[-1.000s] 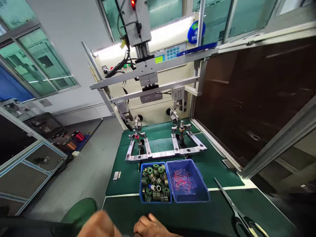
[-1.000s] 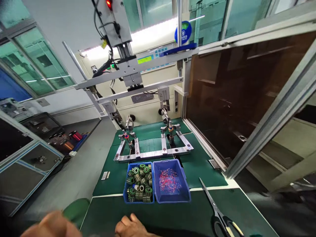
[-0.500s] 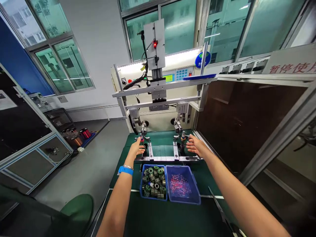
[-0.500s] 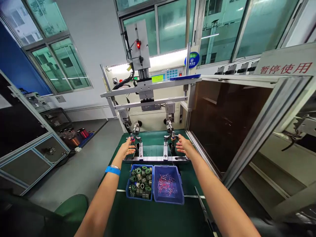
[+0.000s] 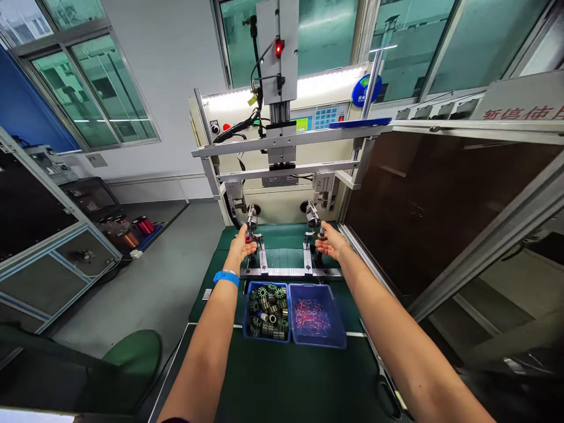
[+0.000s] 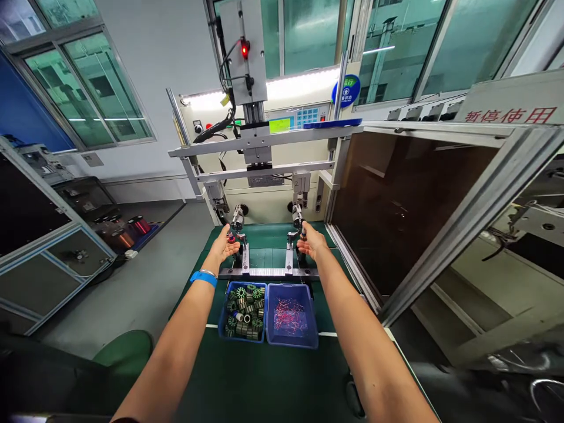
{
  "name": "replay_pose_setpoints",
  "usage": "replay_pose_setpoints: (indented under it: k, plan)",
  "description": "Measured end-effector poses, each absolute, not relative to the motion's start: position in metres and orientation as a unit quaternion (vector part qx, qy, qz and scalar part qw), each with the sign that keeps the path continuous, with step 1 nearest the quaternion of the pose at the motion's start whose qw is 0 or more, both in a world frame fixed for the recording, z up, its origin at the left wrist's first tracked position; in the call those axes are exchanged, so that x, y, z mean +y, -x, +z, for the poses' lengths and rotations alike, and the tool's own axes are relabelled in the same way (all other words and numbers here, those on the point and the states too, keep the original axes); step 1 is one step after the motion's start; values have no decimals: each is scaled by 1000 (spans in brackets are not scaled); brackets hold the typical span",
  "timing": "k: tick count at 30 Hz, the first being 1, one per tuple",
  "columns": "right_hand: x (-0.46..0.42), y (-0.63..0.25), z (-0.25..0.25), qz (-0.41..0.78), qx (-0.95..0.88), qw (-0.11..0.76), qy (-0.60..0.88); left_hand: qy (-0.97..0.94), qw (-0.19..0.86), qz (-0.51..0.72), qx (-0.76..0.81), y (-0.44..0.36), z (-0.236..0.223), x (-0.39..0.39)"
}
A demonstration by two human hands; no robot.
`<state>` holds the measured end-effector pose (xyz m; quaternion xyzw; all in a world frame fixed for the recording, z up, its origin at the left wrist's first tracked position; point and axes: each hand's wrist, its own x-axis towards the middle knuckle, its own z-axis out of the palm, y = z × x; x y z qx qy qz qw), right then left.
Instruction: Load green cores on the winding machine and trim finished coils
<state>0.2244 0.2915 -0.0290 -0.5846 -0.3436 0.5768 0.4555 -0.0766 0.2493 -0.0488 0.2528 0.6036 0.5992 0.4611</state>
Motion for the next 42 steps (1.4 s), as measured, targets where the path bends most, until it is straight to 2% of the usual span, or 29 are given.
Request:
replay_pose_setpoints:
  k: [6, 9, 12, 15, 19, 22, 24, 27, 29, 32, 34, 36, 37, 39, 42]
  plan:
    - [293, -232, 6, 573, -364, 481, 554, -252, 408, 614, 627, 67, -42, 249]
    - [275, -240, 23, 592, -407, 494, 489, -255, 396, 610, 637, 66, -29, 249]
    - [230, -241, 15, 653, -460, 460, 387, -272, 396, 623, 618, 63, -5, 246]
    - [169, -234, -26, 718, -488, 383, 316, -312, 395, 656, 562, 57, 18, 231]
    - [96, -214, -105, 812, -515, 184, 205, -392, 432, 651, 485, 52, 13, 174]
    - [64, -194, -152, 787, -573, 53, 221, -486, 501, 594, 400, 55, -23, 108]
    - [51, -185, -168, 706, -658, -1, 263, -486, 557, 555, 382, 59, -52, 62]
    - [45, -187, -166, 495, -811, 6, 312, -477, 609, 484, 408, 63, -94, 6]
    - [49, -199, -149, 396, -869, -10, 296, -487, 589, 442, 470, 61, -118, -21]
    - [74, -221, -113, 392, -883, -36, 257, -507, 575, 388, 511, 50, -145, -46]
    - [103, -227, -92, 386, -882, 69, 260, -552, 541, 346, 532, 38, -155, -55]
    - [134, -224, -79, 326, -894, 183, 246, -606, 459, 308, 572, 28, -159, -58]
    - [148, -219, -76, 294, -903, 214, 228, -624, 415, 294, 593, 24, -159, -59]
    - [172, -206, -75, 275, -912, 225, 204, -637, 364, 274, 622, 21, -158, -58]
    - [192, -190, -80, 281, -925, 194, 169, -638, 363, 258, 628, 28, -150, -51]
